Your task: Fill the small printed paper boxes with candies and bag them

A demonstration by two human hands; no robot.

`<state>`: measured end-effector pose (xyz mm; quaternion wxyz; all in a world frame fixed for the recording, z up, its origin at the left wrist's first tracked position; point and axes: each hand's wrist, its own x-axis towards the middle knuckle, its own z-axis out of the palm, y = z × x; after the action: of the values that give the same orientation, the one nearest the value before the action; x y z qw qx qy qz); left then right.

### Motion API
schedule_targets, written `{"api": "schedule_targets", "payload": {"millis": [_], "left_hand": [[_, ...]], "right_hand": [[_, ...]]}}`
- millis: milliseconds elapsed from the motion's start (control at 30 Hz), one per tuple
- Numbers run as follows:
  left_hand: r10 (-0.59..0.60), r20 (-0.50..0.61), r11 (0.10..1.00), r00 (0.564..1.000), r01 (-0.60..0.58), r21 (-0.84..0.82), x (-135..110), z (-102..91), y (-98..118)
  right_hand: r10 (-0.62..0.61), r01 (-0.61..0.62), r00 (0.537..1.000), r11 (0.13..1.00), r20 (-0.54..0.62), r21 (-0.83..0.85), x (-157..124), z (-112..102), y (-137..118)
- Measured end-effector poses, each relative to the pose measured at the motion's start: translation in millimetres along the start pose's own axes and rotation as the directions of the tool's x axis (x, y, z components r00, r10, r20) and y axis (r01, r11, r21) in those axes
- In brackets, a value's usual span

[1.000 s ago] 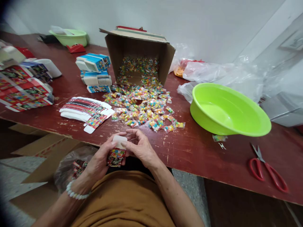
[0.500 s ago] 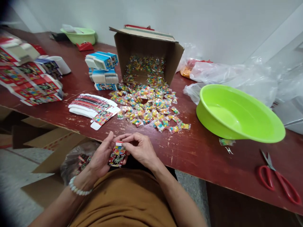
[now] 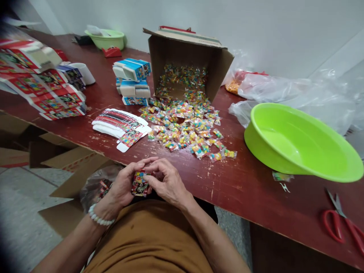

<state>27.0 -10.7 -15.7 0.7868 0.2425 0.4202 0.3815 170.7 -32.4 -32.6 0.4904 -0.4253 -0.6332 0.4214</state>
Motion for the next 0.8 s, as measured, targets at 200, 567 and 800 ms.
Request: {"api": "schedule_targets", "payload": {"millis": [200,567,800], "left_hand": [[0.142,-0.079,0.983,0.987,-0.132,0.126,-19,-51.7,4],[0.778,-0.041,0.121,0.627,-0.085,0.989,26,-115.2,65],[0.735,0.028,-0.314,0.677,0.303,0.900,80,-96.3,74]], "right_hand": [[0.131,-0.130,0.989,0.991,0.068,-0.028,-3,15,9],[0.361,-0.360,0.931,0.932,-0.058,0.038,1,-3,44],[0.361,-0.359,0.928,0.932,-0.090,0.045,-2,-4,43]]}}
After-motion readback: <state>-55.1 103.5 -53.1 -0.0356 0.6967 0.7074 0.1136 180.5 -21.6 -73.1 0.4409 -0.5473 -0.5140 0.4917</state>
